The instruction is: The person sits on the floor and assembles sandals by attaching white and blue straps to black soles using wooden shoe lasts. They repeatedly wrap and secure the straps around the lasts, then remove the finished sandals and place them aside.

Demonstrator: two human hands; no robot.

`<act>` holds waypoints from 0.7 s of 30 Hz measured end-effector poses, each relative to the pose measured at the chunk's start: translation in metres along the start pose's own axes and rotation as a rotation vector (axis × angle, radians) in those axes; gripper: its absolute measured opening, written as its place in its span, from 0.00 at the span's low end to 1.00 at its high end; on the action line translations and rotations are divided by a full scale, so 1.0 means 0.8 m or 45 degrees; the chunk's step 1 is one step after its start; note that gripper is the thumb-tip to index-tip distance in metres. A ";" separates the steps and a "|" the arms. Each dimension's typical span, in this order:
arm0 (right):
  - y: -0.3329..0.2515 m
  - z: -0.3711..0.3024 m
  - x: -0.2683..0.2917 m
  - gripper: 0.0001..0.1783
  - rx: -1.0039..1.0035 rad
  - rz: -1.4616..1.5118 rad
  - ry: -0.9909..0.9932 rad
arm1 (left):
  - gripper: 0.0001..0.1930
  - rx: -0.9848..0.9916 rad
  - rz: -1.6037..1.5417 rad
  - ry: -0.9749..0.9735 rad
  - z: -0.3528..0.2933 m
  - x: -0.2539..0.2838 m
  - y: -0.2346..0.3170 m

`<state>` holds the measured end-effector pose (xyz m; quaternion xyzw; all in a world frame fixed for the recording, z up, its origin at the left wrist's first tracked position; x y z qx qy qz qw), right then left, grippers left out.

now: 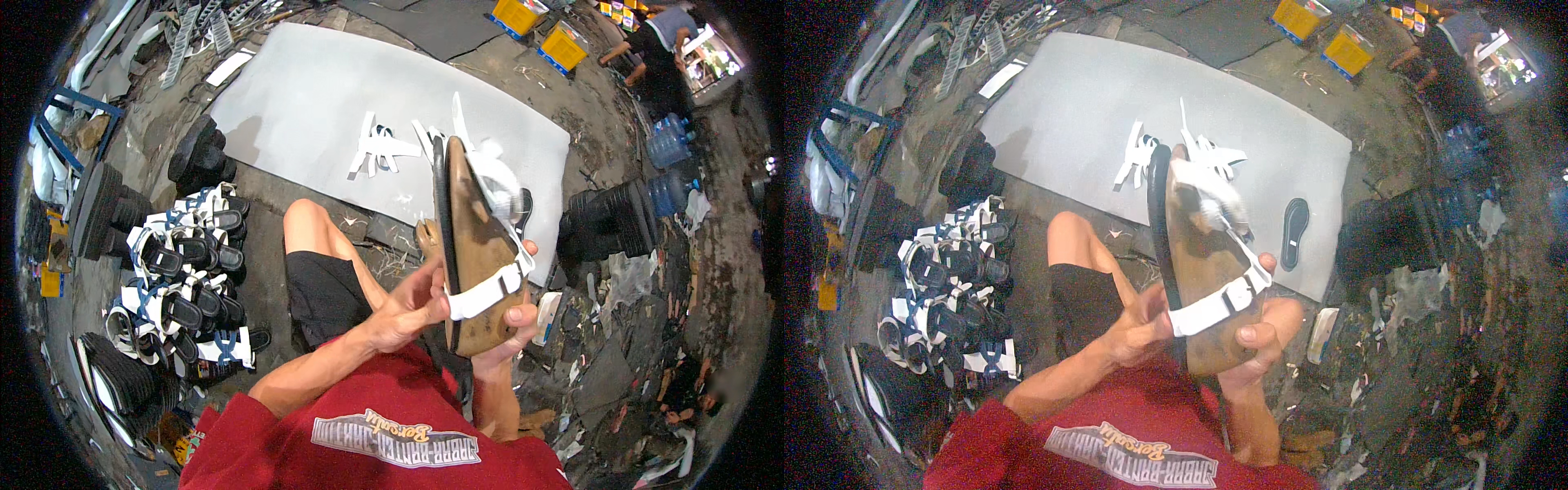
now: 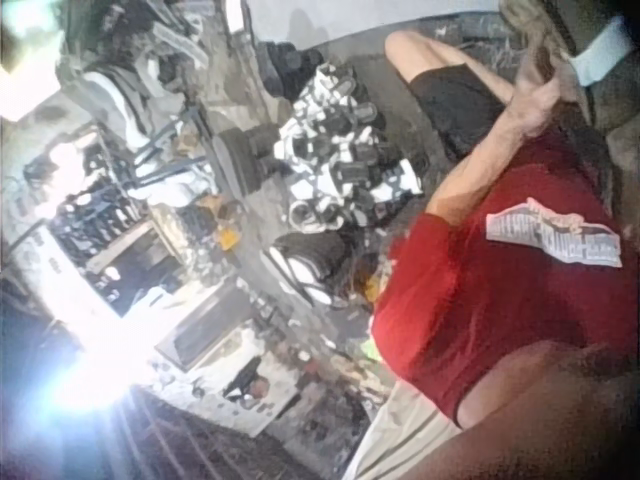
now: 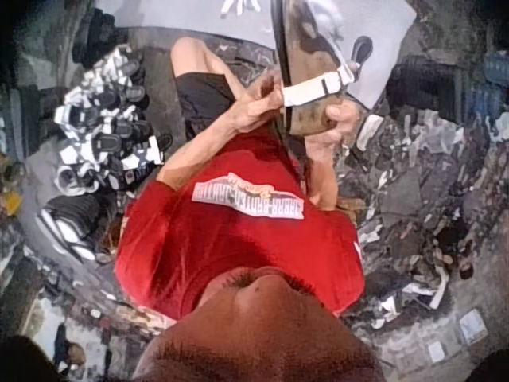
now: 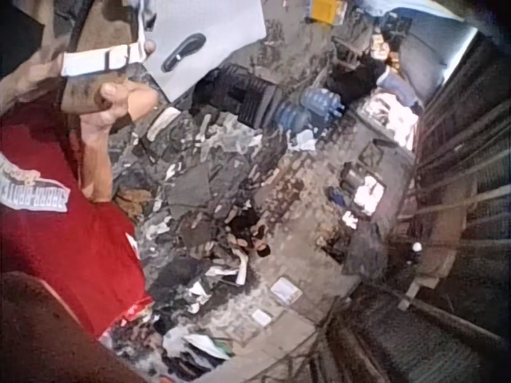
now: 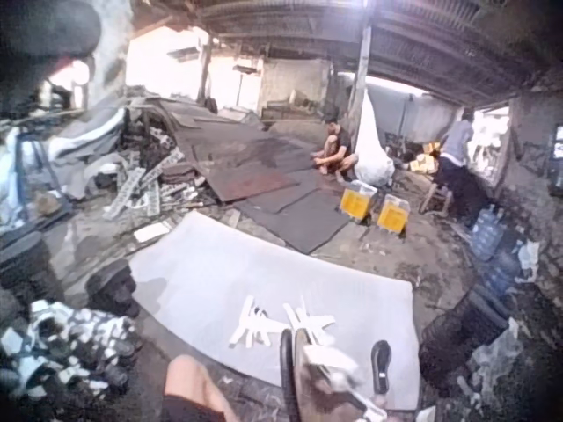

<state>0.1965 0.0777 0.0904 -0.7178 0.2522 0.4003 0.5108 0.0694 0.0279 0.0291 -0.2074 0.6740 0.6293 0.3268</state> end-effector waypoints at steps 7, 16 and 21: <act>0.009 0.012 0.014 0.46 0.258 -1.321 -0.416 | 0.44 0.130 0.048 0.277 0.004 0.022 0.036; 0.013 -0.010 0.027 0.50 0.558 -1.402 -0.314 | 0.51 0.389 0.302 0.592 -0.018 0.036 0.027; -0.090 0.051 0.018 0.23 0.482 -1.401 0.017 | 0.48 0.466 0.524 0.349 -0.052 0.022 0.014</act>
Point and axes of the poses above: each hand's wrist, its own z-axis towards the middle knuckle, its own x-axis out of the back of the hand, y = z × x, the point moved 5 cm from there along z, towards the middle knuckle, and after that the axes turned 11 degrees about z, right-handed, at the moved point
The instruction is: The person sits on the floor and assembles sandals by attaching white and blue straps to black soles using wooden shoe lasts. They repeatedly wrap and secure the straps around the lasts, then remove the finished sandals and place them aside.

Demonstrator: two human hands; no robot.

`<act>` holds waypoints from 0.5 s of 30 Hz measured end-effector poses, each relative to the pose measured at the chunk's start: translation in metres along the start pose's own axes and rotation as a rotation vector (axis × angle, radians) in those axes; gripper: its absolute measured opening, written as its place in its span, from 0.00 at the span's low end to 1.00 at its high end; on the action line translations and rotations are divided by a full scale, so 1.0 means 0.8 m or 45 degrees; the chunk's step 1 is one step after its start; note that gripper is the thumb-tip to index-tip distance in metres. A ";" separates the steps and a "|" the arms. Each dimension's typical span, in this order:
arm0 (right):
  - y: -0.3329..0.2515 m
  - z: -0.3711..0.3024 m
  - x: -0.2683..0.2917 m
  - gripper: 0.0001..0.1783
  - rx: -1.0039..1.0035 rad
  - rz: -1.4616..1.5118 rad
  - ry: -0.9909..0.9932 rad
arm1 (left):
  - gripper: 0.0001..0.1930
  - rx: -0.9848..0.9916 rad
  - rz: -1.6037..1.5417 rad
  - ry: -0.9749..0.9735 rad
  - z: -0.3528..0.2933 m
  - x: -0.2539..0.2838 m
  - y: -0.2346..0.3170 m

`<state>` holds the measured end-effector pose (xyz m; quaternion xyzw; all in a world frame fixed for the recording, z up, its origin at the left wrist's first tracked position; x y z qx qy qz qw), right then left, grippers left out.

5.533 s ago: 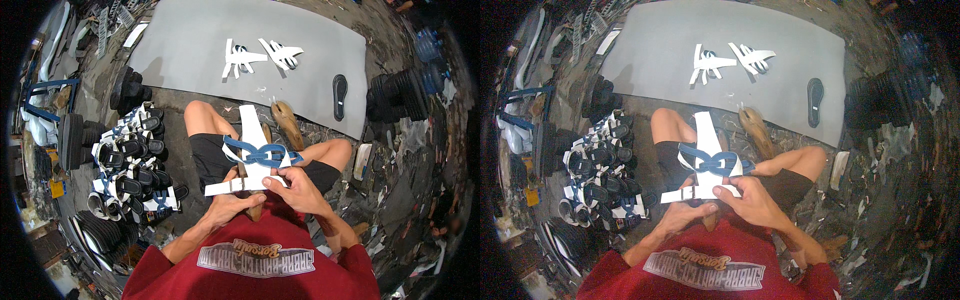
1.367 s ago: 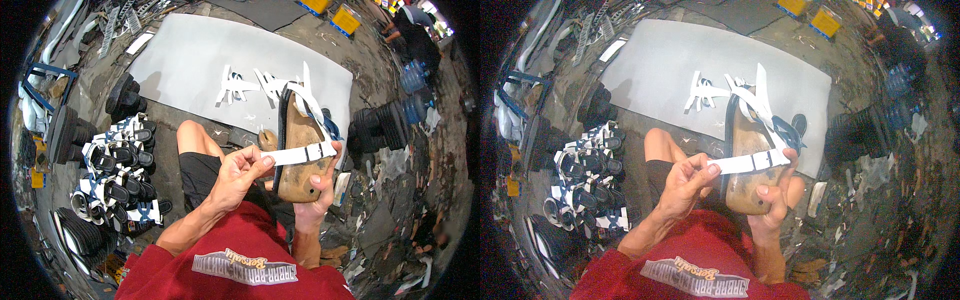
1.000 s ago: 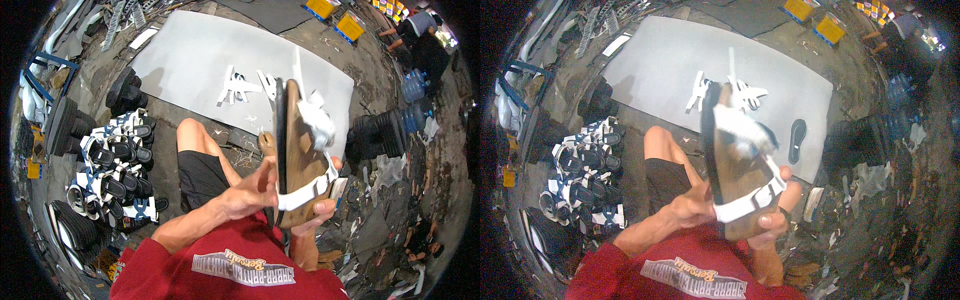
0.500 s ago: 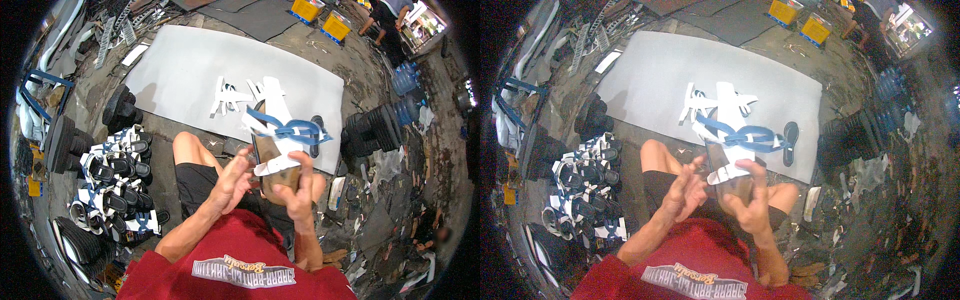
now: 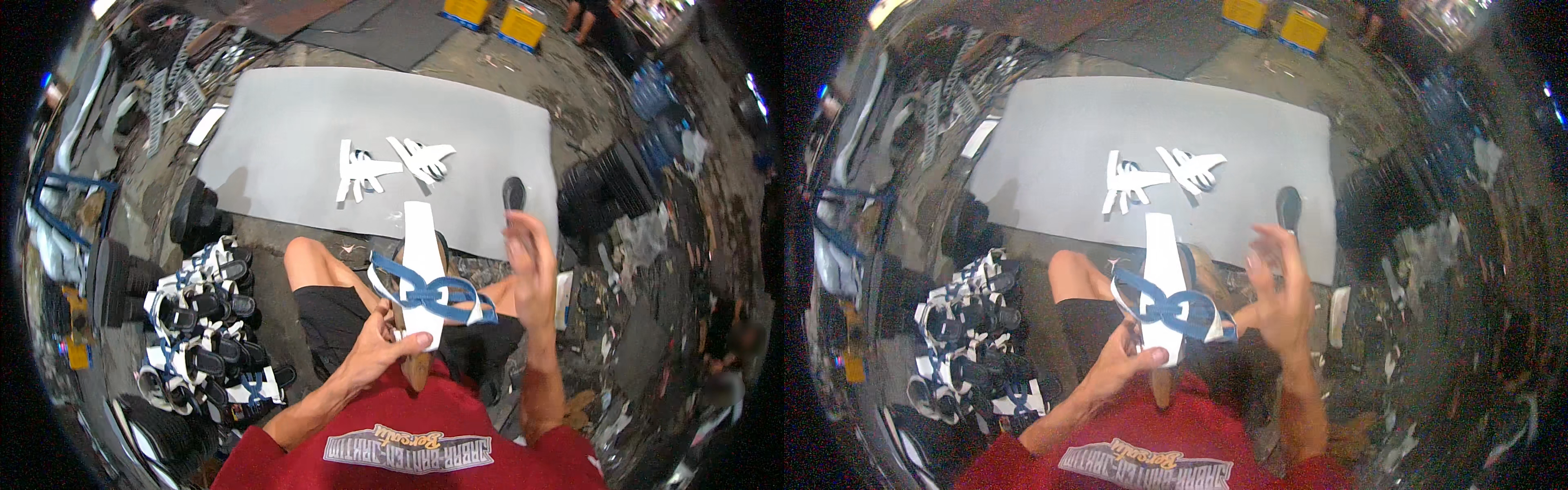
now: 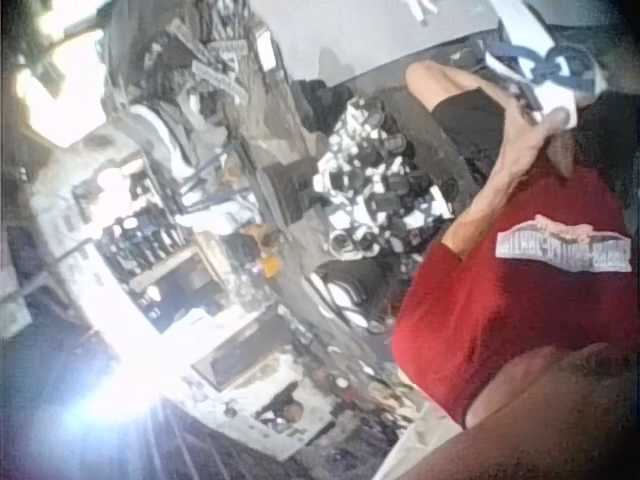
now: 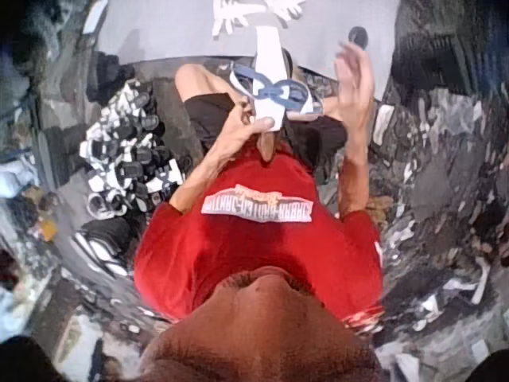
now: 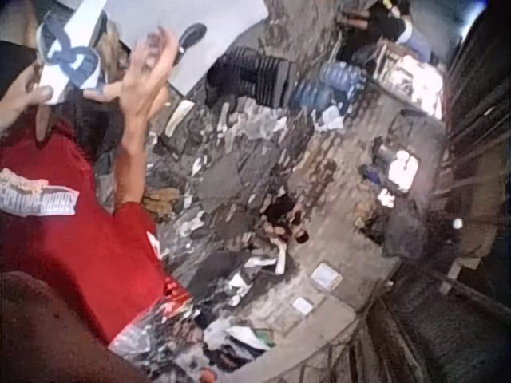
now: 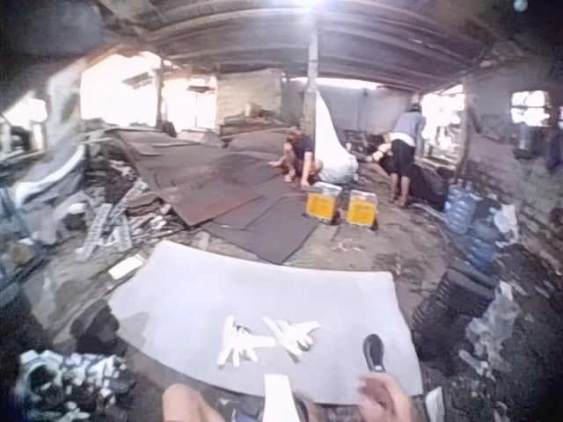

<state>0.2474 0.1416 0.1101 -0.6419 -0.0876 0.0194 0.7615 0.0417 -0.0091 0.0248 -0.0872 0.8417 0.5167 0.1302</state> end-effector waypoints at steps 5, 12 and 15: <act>0.029 0.055 -0.025 0.21 -0.185 -0.250 -0.803 | 0.60 -0.115 0.019 -0.170 -0.022 -0.039 -0.015; 0.031 0.050 -0.029 0.21 -0.151 -0.301 -0.901 | 0.56 0.050 0.110 -0.229 -0.022 -0.026 -0.045; 0.028 0.047 -0.026 0.22 -0.073 -0.240 -0.845 | 0.55 0.025 0.102 -0.254 -0.028 -0.033 -0.033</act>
Point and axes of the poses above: each hand's wrist, its own z-axis towards the middle knuckle, its own x-axis out of the back of the hand, y = z × x, the point moved 5 cm from there along z, towards the middle knuckle, and after that the axes turned 11 degrees about z, right-handed, at the moved point
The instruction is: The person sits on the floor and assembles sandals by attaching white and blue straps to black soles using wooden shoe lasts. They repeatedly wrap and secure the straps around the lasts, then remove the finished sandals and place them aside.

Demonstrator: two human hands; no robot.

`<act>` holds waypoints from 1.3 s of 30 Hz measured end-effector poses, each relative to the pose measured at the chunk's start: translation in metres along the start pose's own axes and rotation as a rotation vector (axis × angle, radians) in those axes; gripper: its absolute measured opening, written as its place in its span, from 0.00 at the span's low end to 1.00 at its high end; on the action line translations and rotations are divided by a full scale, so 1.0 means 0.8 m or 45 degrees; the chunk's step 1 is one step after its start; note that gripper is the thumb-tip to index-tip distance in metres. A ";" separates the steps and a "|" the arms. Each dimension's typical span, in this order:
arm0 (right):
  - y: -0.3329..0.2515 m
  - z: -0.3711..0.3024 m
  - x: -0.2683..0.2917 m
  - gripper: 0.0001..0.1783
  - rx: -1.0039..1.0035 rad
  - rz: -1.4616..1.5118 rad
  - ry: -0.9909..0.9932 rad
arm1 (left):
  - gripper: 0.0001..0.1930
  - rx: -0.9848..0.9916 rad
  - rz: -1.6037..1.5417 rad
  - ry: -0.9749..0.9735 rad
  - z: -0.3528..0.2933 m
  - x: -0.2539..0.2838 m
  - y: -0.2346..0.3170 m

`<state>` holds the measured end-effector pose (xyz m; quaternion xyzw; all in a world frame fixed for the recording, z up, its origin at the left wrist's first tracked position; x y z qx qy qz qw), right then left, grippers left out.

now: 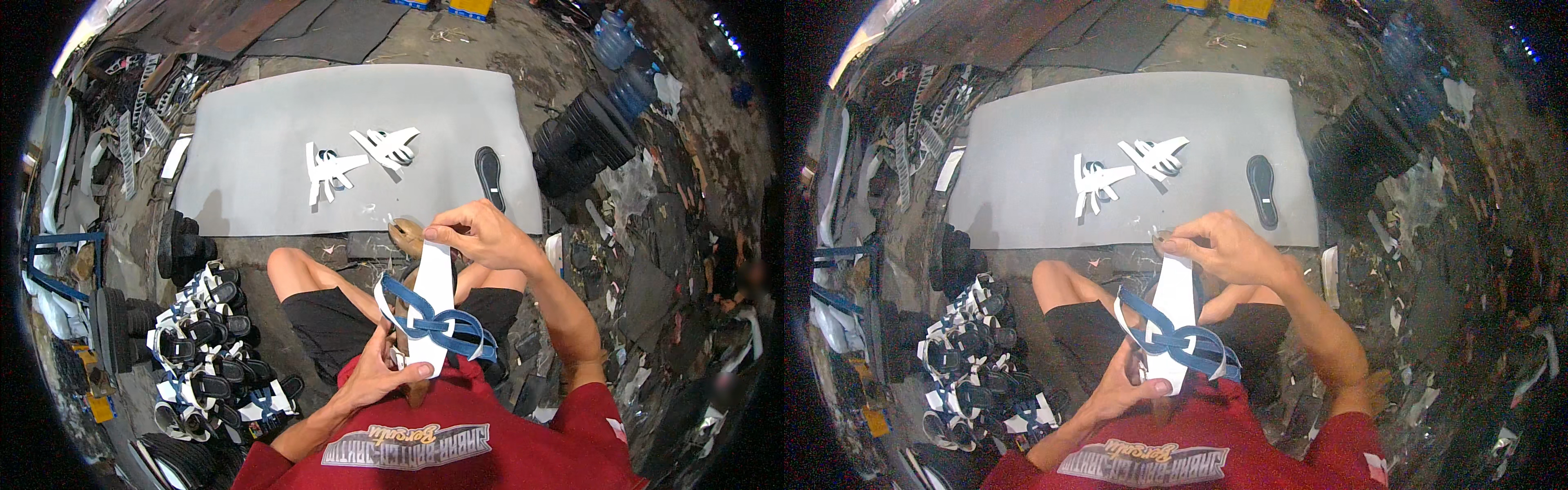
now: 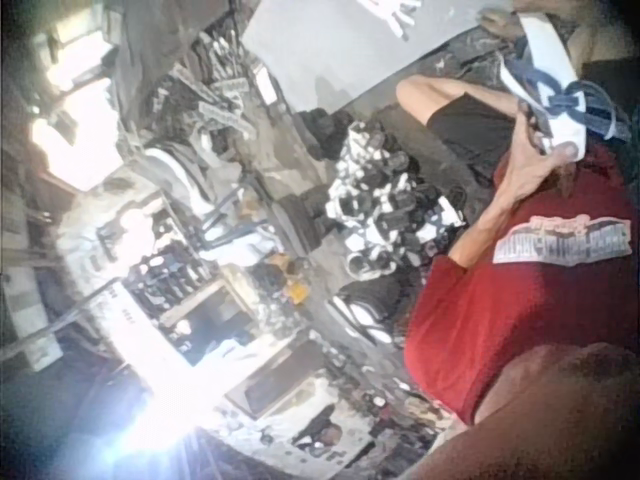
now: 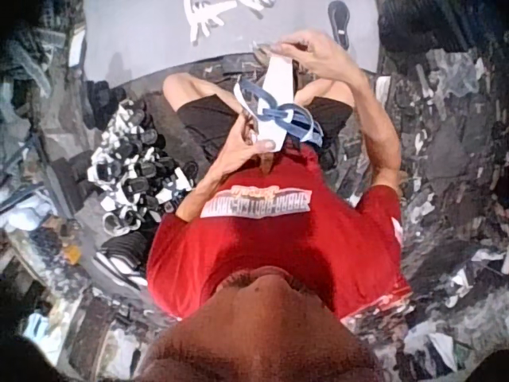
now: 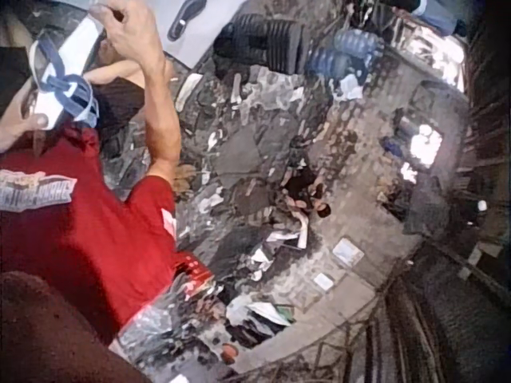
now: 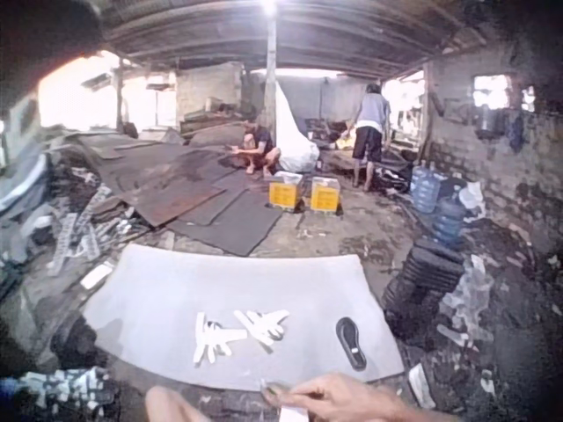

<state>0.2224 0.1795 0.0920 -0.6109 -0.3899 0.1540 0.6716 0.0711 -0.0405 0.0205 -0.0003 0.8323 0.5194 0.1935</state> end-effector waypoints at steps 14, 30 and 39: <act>0.012 -0.013 -0.002 0.24 -0.139 0.232 -0.027 | 0.60 -0.253 0.104 0.124 -0.004 -0.010 0.015; 0.064 -0.024 -0.086 0.15 -0.340 1.172 0.371 | 0.66 -0.152 0.380 -0.088 0.003 0.004 -0.017; 0.024 -0.017 -0.011 0.20 -0.147 0.333 0.044 | 0.54 -0.053 0.209 -0.045 -0.004 0.002 -0.009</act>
Point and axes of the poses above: each hand's wrist, its own z-axis towards the middle knuckle, its own x-axis out of the back of the hand, y = z × x, the point moved 5 cm from there along z, towards the middle knuckle, and after that the axes turned 11 degrees about z, right-handed, at the moved point
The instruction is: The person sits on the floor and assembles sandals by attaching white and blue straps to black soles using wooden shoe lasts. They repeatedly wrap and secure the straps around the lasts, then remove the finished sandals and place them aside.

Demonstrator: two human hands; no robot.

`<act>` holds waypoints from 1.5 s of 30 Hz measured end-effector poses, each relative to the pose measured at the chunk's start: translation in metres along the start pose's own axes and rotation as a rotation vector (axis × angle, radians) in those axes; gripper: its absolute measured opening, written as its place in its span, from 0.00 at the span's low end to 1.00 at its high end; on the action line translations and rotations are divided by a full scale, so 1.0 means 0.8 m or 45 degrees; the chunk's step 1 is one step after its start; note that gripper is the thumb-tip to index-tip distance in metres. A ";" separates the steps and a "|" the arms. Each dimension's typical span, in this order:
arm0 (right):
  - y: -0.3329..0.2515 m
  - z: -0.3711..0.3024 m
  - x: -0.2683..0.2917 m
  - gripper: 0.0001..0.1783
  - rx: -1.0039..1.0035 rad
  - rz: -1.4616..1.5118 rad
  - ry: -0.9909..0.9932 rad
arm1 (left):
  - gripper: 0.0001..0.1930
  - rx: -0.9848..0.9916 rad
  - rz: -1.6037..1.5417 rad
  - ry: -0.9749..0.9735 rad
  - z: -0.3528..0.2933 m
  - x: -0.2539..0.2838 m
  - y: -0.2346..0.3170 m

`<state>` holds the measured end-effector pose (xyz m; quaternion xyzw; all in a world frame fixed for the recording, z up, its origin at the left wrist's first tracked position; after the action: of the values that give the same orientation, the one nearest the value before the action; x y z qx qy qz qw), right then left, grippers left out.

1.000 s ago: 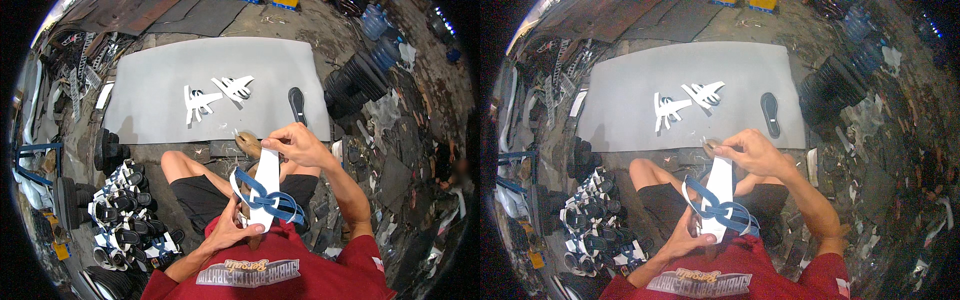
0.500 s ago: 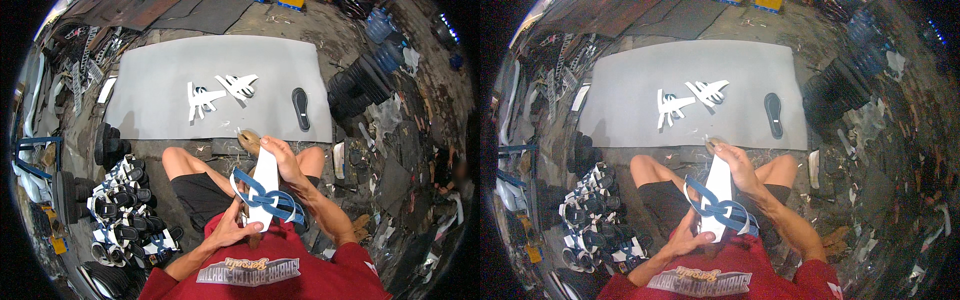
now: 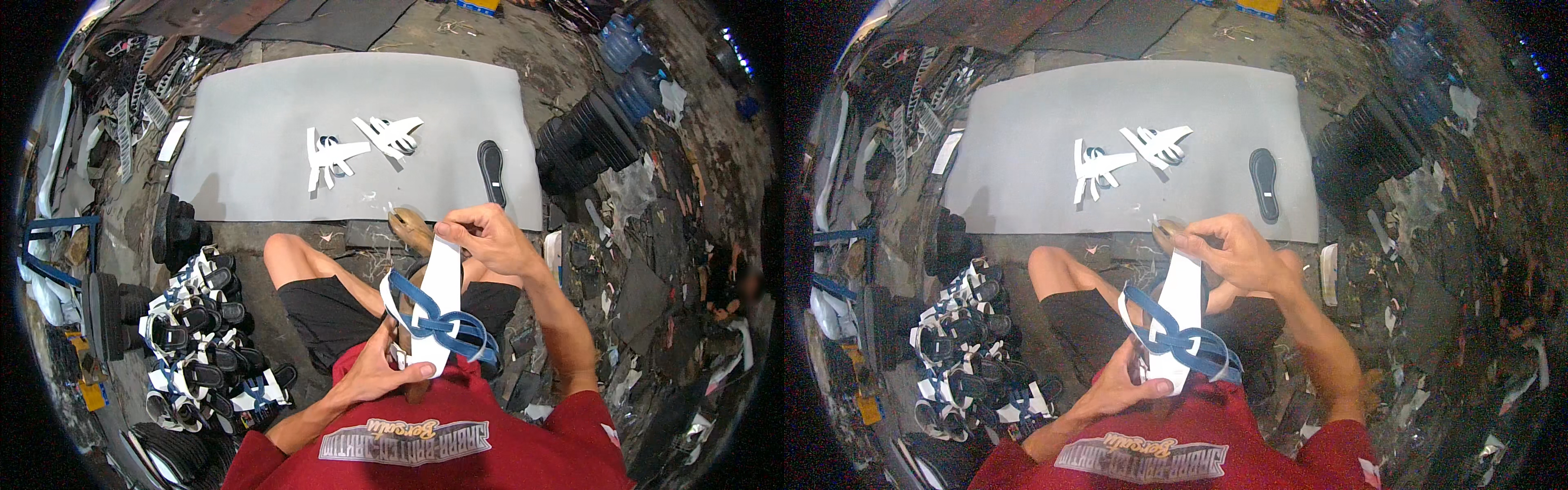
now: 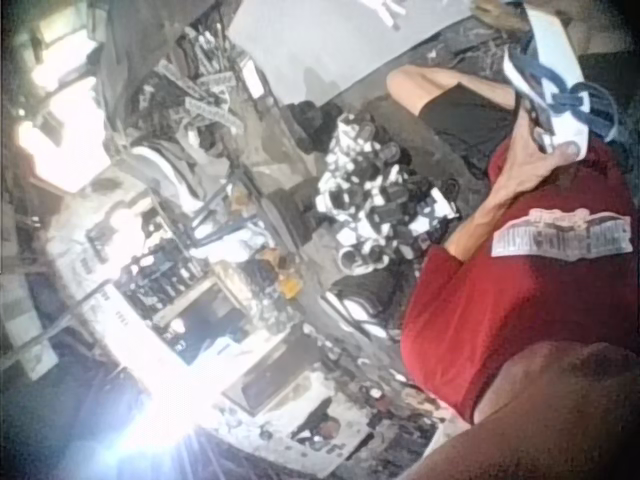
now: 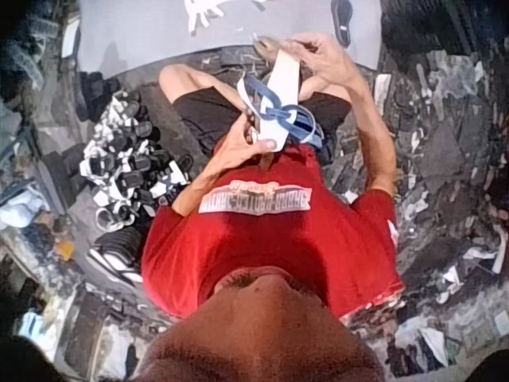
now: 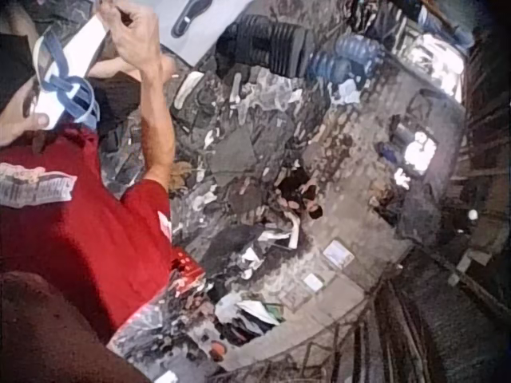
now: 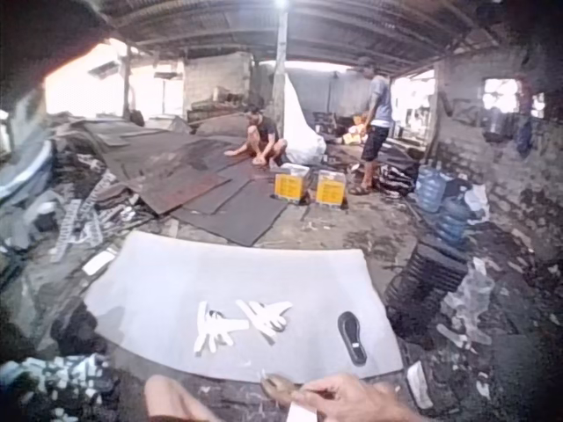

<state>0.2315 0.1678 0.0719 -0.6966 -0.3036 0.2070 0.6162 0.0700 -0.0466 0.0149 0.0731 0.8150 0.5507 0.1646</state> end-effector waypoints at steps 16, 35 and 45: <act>-0.028 -0.007 -0.001 0.20 -0.022 -0.062 -0.053 | 0.55 -0.048 -0.016 0.007 -0.008 0.001 0.004; -0.002 -0.022 -0.035 0.20 -0.448 0.540 -0.222 | 0.65 -0.075 -0.031 0.062 -0.024 0.000 -0.004; 0.007 -0.027 -0.039 0.21 -0.298 0.493 -0.390 | 0.61 -0.073 0.186 -0.009 -0.027 0.000 0.002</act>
<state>0.2244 0.1305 0.0675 -0.7687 -0.2762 0.3875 0.4274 0.0621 -0.0647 0.0235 0.1295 0.7909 0.5841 0.1288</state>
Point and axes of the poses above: each hand's wrist, its own z-axis towards the middle knuckle, its own x-axis out of the back of the hand, y = z × x, the point moved 5 cm from there along z, towards the middle knuckle, and after that the axes turned 11 degrees about z, right-handed, at the moved point
